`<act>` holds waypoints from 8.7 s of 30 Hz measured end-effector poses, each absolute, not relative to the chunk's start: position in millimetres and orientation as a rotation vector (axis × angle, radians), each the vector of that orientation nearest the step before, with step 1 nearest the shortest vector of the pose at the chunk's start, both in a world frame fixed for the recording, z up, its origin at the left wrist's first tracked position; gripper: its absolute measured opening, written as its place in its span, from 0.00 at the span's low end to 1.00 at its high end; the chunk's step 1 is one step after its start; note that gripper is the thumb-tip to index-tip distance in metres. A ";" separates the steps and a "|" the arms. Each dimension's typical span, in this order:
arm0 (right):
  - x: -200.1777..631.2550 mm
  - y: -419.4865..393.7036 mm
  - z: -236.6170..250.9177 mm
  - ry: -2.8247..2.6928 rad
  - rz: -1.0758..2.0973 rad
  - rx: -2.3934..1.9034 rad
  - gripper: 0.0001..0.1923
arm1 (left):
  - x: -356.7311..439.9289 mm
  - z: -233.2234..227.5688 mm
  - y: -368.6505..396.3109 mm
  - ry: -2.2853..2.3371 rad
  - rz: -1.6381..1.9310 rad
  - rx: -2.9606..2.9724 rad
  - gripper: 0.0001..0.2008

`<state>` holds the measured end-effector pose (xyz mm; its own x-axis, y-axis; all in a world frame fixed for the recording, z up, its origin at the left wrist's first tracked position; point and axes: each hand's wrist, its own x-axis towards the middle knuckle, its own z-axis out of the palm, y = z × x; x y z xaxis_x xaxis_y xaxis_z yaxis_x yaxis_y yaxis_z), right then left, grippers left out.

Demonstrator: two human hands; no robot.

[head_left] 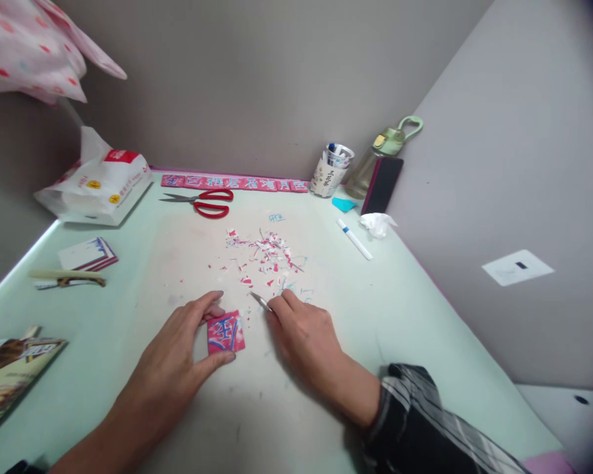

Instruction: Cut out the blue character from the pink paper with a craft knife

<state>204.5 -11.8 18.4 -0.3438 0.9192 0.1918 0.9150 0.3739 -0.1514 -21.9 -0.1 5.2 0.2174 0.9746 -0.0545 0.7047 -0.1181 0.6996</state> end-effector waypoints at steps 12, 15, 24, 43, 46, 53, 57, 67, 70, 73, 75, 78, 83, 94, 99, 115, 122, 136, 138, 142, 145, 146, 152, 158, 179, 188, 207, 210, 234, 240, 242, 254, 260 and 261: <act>206.0 -26.5 41.2 -2.211 0.466 -1.381 0.17 | -12.0 11.9 -20.4 1.283 0.870 2.119 0.31; 206.9 -26.1 42.9 -2.067 0.714 -1.388 0.16 | -7.0 10.8 -26.5 1.169 0.937 2.227 0.30; 218.3 -19.0 42.7 -2.121 0.960 -1.281 0.04 | -5.1 11.4 -25.1 1.111 0.876 2.219 0.29; 215.1 -21.5 53.2 -1.766 1.304 -1.063 0.09 | 2.7 40.1 -25.6 0.927 0.958 1.023 0.34; 217.5 -20.8 58.4 -1.700 1.432 -1.001 0.12 | -2.0 45.4 -23.5 0.919 1.000 0.963 0.33; 212.7 -20.5 50.5 -1.658 1.324 -1.073 0.11 | -16.7 54.8 -14.1 0.963 1.090 0.854 0.30; 210.1 -20.5 40.6 -1.759 0.978 -1.146 0.17 | -10.9 53.8 -16.1 0.946 1.041 0.846 0.30; 201.7 -24.5 43.0 -1.408 1.586 -0.961 0.23 | -0.3 43.4 -19.9 0.935 0.927 0.928 0.30; 199.6 -25.4 39.7 -1.330 1.607 -0.944 0.23 | 0.4 36.3 -18.9 0.912 0.914 0.964 0.30; 198.8 -26.8 39.5 -1.321 1.590 -0.947 0.23 | 0.7 27.7 -16.7 0.874 0.895 0.999 0.33; 198.6 -27.8 40.2 -1.335 1.590 -0.955 0.23 | 1.1 22.9 -15.7 0.855 0.892 1.017 0.33; 198.3 -28.8 40.2 -1.348 1.604 -0.968 0.22 | 1.9 19.0 -15.6 0.848 0.903 1.034 0.31; 194.4 -28.2 37.8 -1.391 1.573 -1.045 0.15 | 4.8 19.4 -18.2 0.884 0.907 1.055 0.31; 204.9 -9.3 39.2 -2.210 0.461 -1.352 0.13 | -17.8 44.3 -12.0 1.143 1.158 0.906 0.29; 207.4 -5.7 27.8 -2.498 0.193 -1.502 0.20 | -41.9 44.6 1.0 1.170 1.428 0.659 0.24; 161.7 36.1 22.7 -1.098 1.852 -1.005 0.10 | -43.3 45.3 0.7 1.155 1.607 0.545 0.14; 214.5 26.1 40.5 -1.127 2.116 -0.927 0.19 | -33.6 48.9 -6.0 1.161 1.482 0.589 0.20; 229.9 3.9 44.9 -1.937 1.108 -1.232 0.14 | -16.0 5.0 -12.5 1.497 0.889 1.600 0.25; 229.2 -7.2 42.1 -1.974 1.059 -1.244 0.17 | -20.2 0.0 -14.3 1.524 0.794 1.834 0.27; 226.5 -16.7 37.8 -2.085 1.024 -1.277 0.17 | -24.5 -6.2 -16.5 1.559 0.702 2.031 0.30; 222.1 -17.4 37.3 -2.178 1.030 -1.296 0.17 | -23.1 -9.8 -17.1 1.607 0.737 2.117 0.31; 220.5 -17.4 37.5 -2.202 1.032 -1.293 0.17 | -22.4 -10.5 -17.2 1.614 0.749 2.136 0.31; 213.2 -16.6 40.1 -2.272 0.999 -1.240 0.15 | -20.6 -9.9 -16.3 1.592 0.764 2.130 0.30; 209.7 -14.9 40.0 -2.294 0.962 -1.241 0.14 | -21.1 -8.5 -15.4 1.574 0.794 2.083 0.30; 197.9 -22.8 36.7 -2.742 0.159 -1.054 0.11 | -20.6 -5.6 -14.0 1.577 0.818 2.039 0.28; 178.6 -34.7 27.6 -2.802 -0.203 -1.025 0.03 | -18.2 4.1 -11.2 1.589 0.833 1.969 0.27; 203.1 -25.2 32.7 -2.717 -0.115 -1.086 0.17 | -18.8 -5.8 -13.4 1.596 0.880 2.085 0.30; 209.5 -22.7 33.9 -2.658 -0.012 -1.064 0.21 | -20.0 -7.3 -13.9 1.605 0.869 2.072 0.30; 207.4 -23.1 35.7 -2.659 0.135 -1.019 0.11 | -20.9 -4.6 -16.0 1.618 0.742 2.148 0.30; 204.4 -23.5 32.0 -2.611 0.031 -1.006 0.11 | -22.0 -4.6 -15.1 1.613 0.747 2.158 0.31; 202.9 -24.0 30.4 -2.604 0.003 -0.998 0.11 | -21.8 -5.7 -14.7 1.609 0.748 2.153 0.31; 202.6 -24.8 28.9 -2.649 -0.009 -0.981 0.12 | -22.5 -7.7 -15.8 1.601 0.751 2.135 0.31; 201.7 -27.1 32.0 -2.699 0.031 -1.004 0.14 | -20.6 -7.3 -14.4 1.599 0.776 2.140 0.29; 201.0 -27.2 32.5 -2.706 0.021 -1.010 0.14 | -20.3 -6.8 -14.2 1.596 0.785 2.150 0.29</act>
<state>201.0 -27.2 32.5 -0.7277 0.6464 0.2294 0.6427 0.7594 -0.1010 -20.3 -14.2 -6.8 0.2121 0.9514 0.2231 0.7577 -0.3043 0.5773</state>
